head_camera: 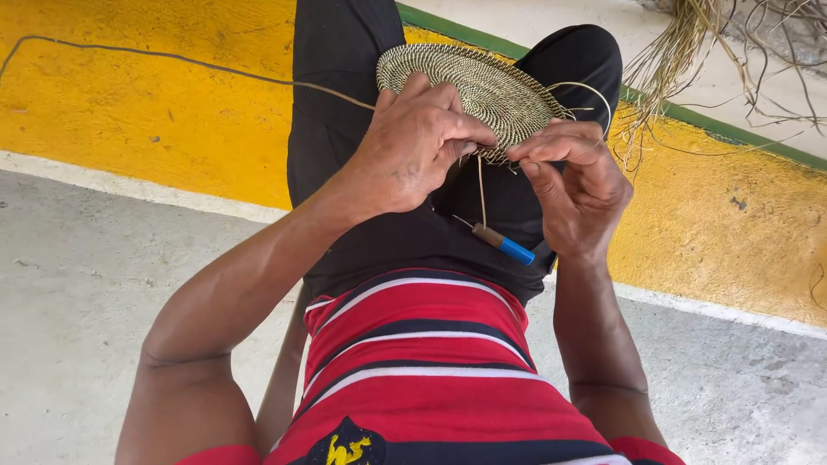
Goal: Hand-weaving a circular fiber mat or basket base using thin strands of straw or fiber.
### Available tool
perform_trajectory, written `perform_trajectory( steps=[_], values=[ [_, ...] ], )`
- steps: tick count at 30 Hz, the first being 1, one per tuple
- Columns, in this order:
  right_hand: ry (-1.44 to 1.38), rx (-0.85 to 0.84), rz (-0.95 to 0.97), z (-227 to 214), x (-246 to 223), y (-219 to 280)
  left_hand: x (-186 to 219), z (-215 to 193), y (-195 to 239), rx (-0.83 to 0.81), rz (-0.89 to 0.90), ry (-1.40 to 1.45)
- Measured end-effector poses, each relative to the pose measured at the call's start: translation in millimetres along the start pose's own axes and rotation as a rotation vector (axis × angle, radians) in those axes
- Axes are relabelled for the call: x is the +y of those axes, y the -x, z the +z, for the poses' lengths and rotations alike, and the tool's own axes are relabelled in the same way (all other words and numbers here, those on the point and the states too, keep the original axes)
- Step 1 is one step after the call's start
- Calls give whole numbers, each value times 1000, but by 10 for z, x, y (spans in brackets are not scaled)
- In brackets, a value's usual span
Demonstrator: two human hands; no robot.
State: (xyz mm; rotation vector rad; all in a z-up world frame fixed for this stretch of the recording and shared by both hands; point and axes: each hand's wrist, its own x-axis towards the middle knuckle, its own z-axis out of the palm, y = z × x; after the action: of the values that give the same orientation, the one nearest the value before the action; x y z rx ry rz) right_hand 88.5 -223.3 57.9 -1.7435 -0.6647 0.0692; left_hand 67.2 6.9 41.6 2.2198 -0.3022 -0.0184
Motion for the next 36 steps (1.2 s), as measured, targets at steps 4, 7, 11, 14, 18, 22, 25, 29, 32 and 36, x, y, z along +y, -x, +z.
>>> perform_trajectory(
  steps=[4, 7, 11, 14, 18, 22, 25, 29, 32, 36],
  values=[
    [-46, 21, -17, 26, 56, -25, 9, 11, -1, -4, -11, -3],
    [-40, 51, -32, 32, 64, -33, 16, -7, -3, -25, -29, 1],
    [247, -4, -77, 63, -26, -61, 20, -2, -1, -22, -22, 11],
    [462, -56, -131, 104, -55, -83, 0, 17, 36, -6, -12, 11],
    [603, -126, -191, 124, 25, -41, -23, 58, 85, 29, 41, -9],
    [614, -115, -176, 142, 26, -37, -18, 100, 163, 65, 41, 7],
    [579, -140, -216, 82, 42, -80, -49, 180, 285, 88, 66, -7],
    [313, -469, -97, -134, 221, -304, -128, 269, 466, 123, 121, 35],
    [179, -639, 40, -80, 209, -501, -132, 299, 558, 123, 160, 42],
    [280, -958, 109, 47, 263, -669, -132, 302, 638, 105, 139, 61]
  ],
)
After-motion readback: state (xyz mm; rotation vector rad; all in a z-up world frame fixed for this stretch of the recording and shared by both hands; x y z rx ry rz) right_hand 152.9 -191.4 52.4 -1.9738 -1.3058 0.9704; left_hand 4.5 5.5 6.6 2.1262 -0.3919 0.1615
